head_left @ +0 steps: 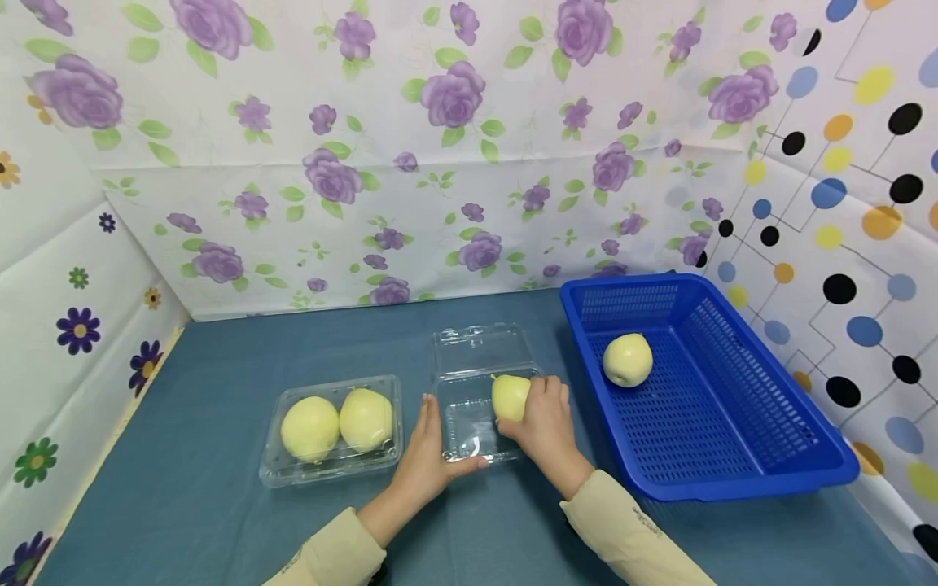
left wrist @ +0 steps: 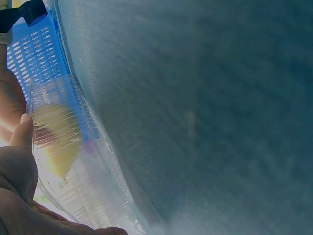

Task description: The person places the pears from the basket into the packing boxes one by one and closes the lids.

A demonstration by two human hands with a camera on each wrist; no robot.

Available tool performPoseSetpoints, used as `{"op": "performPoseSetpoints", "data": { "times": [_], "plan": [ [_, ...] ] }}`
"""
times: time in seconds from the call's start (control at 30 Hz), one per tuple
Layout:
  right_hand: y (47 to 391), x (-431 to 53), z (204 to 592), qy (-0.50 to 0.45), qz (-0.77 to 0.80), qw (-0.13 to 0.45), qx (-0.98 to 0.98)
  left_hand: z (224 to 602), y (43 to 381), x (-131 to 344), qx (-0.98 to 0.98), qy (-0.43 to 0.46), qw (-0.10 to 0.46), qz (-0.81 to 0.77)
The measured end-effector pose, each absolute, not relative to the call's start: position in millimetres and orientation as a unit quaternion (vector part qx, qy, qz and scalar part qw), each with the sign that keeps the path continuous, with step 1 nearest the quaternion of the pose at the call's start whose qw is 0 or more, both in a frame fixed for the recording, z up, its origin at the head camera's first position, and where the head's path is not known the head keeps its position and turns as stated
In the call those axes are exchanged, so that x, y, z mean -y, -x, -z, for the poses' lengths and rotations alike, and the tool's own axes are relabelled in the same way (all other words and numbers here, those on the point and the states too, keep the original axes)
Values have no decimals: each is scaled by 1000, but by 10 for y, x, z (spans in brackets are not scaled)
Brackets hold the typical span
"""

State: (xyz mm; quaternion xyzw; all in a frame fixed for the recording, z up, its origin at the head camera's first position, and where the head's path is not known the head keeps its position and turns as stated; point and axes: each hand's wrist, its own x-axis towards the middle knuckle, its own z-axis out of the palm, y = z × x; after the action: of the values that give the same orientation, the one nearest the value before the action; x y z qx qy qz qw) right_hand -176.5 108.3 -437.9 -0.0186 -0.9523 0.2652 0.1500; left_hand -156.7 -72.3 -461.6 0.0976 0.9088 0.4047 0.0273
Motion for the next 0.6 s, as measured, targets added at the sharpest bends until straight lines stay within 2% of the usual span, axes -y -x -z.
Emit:
{"op": "performPoseSetpoints", "data": {
  "times": [0.6],
  "plan": [
    [1784, -1036, 4427, 22, -217, 141, 966, 4638, 1576, 719, -908, -95, 31, -407]
  ]
}}
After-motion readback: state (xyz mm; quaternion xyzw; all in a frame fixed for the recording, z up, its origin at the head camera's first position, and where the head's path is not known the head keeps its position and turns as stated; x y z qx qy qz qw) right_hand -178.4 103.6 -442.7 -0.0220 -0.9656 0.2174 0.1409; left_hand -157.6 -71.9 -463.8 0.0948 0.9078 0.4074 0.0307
